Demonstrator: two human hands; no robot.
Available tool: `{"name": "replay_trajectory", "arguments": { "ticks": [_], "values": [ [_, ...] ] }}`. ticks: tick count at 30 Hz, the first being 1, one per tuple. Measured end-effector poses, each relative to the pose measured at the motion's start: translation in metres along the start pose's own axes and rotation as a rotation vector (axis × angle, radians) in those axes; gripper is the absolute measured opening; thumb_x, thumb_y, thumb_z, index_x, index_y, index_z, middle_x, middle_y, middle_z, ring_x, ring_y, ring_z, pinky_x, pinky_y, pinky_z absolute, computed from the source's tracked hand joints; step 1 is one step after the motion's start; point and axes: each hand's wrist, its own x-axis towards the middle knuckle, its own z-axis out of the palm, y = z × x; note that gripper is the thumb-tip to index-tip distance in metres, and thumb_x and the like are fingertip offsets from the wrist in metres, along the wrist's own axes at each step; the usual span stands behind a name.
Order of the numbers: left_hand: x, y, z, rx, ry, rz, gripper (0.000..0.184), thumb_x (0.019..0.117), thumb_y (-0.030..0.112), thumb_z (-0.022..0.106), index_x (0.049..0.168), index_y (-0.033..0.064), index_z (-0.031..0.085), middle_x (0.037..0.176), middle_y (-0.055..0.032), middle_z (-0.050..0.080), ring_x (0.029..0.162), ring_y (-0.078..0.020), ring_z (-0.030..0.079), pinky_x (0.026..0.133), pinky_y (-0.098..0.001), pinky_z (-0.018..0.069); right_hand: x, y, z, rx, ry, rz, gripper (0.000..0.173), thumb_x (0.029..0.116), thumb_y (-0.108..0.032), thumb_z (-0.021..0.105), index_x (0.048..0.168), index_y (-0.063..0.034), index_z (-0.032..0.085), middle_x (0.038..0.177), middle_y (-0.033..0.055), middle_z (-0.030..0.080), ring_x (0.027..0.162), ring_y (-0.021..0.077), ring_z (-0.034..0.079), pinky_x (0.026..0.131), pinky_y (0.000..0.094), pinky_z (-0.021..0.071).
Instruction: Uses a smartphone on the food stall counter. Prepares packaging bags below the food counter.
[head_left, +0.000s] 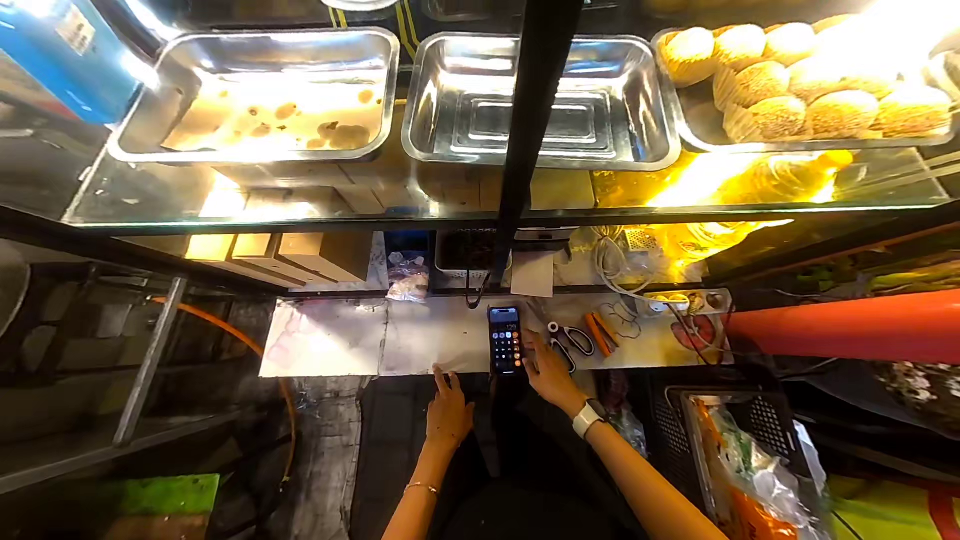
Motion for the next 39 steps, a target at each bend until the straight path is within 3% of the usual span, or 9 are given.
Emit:
{"name": "replay_trajectory", "arguments": {
  "ticks": [4, 7, 10, 18, 23, 27, 29, 33, 39],
  "values": [
    [0.001, 0.002, -0.001, -0.004, 0.0, -0.004, 0.083, 0.0976, 0.034, 0.064, 0.159, -0.0029, 0.022, 0.168, -0.0268, 0.0, 0.128, -0.0433, 0.056, 0.1, -0.0478, 0.0526, 0.002, -0.01, -0.009, 0.043, 0.001, 0.034, 0.046, 0.101, -0.011, 0.054, 0.146, -0.0038, 0.049, 0.143, 0.0191, 0.058, 0.133, 0.0306, 0.057, 0.112, 0.0468, 0.0459],
    [0.0, 0.004, -0.001, 0.013, -0.002, -0.002, 0.084, 0.0971, 0.034, 0.065, 0.159, -0.0038, 0.022, 0.168, -0.0277, 0.0, 0.126, -0.0443, 0.057, 0.099, -0.0483, 0.0532, 0.005, -0.028, 0.003, -0.132, 0.017, 0.026, 0.054, 0.0957, -0.011, 0.06, 0.149, -0.0163, 0.052, 0.163, 0.0232, 0.031, 0.139, 0.0423, 0.048, 0.112, 0.0526, 0.0449],
    [0.0, 0.005, -0.003, 0.033, -0.013, -0.01, 0.085, 0.0969, 0.035, 0.065, 0.159, -0.0037, 0.022, 0.168, -0.0276, -0.001, 0.126, -0.044, 0.058, 0.099, -0.0491, 0.0533, 0.01, -0.046, 0.014, -0.315, -0.069, 0.055, 0.064, 0.0969, -0.014, 0.058, 0.156, -0.0347, 0.044, 0.171, 0.021, 0.008, 0.13, 0.0496, 0.052, 0.101, 0.0589, 0.0478],
    [0.002, 0.005, -0.003, 0.047, -0.023, -0.016, 0.082, 0.0977, 0.036, 0.063, 0.158, -0.003, 0.024, 0.168, -0.0274, 0.001, 0.123, -0.0425, 0.06, 0.098, -0.0465, 0.0542, 0.012, -0.049, 0.014, -0.382, -0.1, 0.102, 0.068, 0.0952, -0.013, 0.059, 0.156, -0.0384, 0.042, 0.173, 0.0144, 0.003, 0.135, 0.0486, 0.045, 0.102, 0.0618, 0.0441],
    [0.001, 0.005, -0.005, 0.026, -0.016, -0.007, 0.081, 0.0965, 0.035, 0.064, 0.157, -0.004, 0.026, 0.168, -0.0276, 0.002, 0.122, -0.0429, 0.06, 0.097, -0.0475, 0.0545, -0.002, -0.016, 0.011, -0.212, 0.026, -0.002, 0.053, 0.0991, -0.012, 0.05, 0.152, -0.0187, 0.051, 0.167, 0.023, 0.025, 0.136, 0.0409, 0.052, 0.111, 0.0491, 0.0458],
    [0.001, 0.005, -0.002, 0.031, -0.017, 0.001, 0.082, 0.0962, 0.035, 0.066, 0.157, -0.0043, 0.026, 0.168, -0.0275, 0.001, 0.122, -0.0424, 0.06, 0.097, -0.046, 0.0547, -0.01, -0.008, 0.013, -0.307, -0.038, -0.018, 0.051, 0.1005, -0.013, 0.049, 0.149, -0.028, 0.055, 0.166, 0.0207, 0.03, 0.142, 0.0424, 0.045, 0.113, 0.0552, 0.0403],
    [0.001, 0.004, 0.0, 0.027, -0.019, 0.002, 0.083, 0.096, 0.035, 0.066, 0.157, -0.0041, 0.025, 0.168, -0.0274, 0.0, 0.124, -0.0425, 0.06, 0.098, -0.0461, 0.0542, -0.011, -0.006, 0.013, -0.267, -0.021, -0.026, 0.05, 0.1006, -0.014, 0.048, 0.149, -0.0248, 0.055, 0.166, 0.02, 0.03, 0.142, 0.0408, 0.045, 0.114, 0.0527, 0.0408],
    [0.002, 0.002, -0.002, 0.003, -0.013, 0.002, 0.083, 0.0953, 0.034, 0.067, 0.158, -0.003, 0.026, 0.168, -0.0278, 0.0, 0.126, -0.0437, 0.057, 0.1, -0.0471, 0.0534, -0.018, 0.005, 0.012, -0.132, 0.055, -0.092, 0.047, 0.1013, -0.01, 0.046, 0.147, -0.0096, 0.054, 0.147, 0.019, 0.055, 0.138, 0.0318, 0.053, 0.116, 0.0437, 0.0426],
    [0.002, 0.002, -0.001, 0.0, -0.006, 0.012, 0.083, 0.0945, 0.035, 0.068, 0.157, -0.0038, 0.028, 0.167, -0.0293, 0.002, 0.128, -0.0457, 0.056, 0.101, -0.049, 0.0526, -0.026, 0.014, 0.016, -0.16, 0.053, -0.12, 0.047, 0.0997, -0.007, 0.045, 0.144, -0.0141, 0.059, 0.148, 0.0206, 0.053, 0.139, 0.0341, 0.051, 0.116, 0.0464, 0.043]
  ]
}}
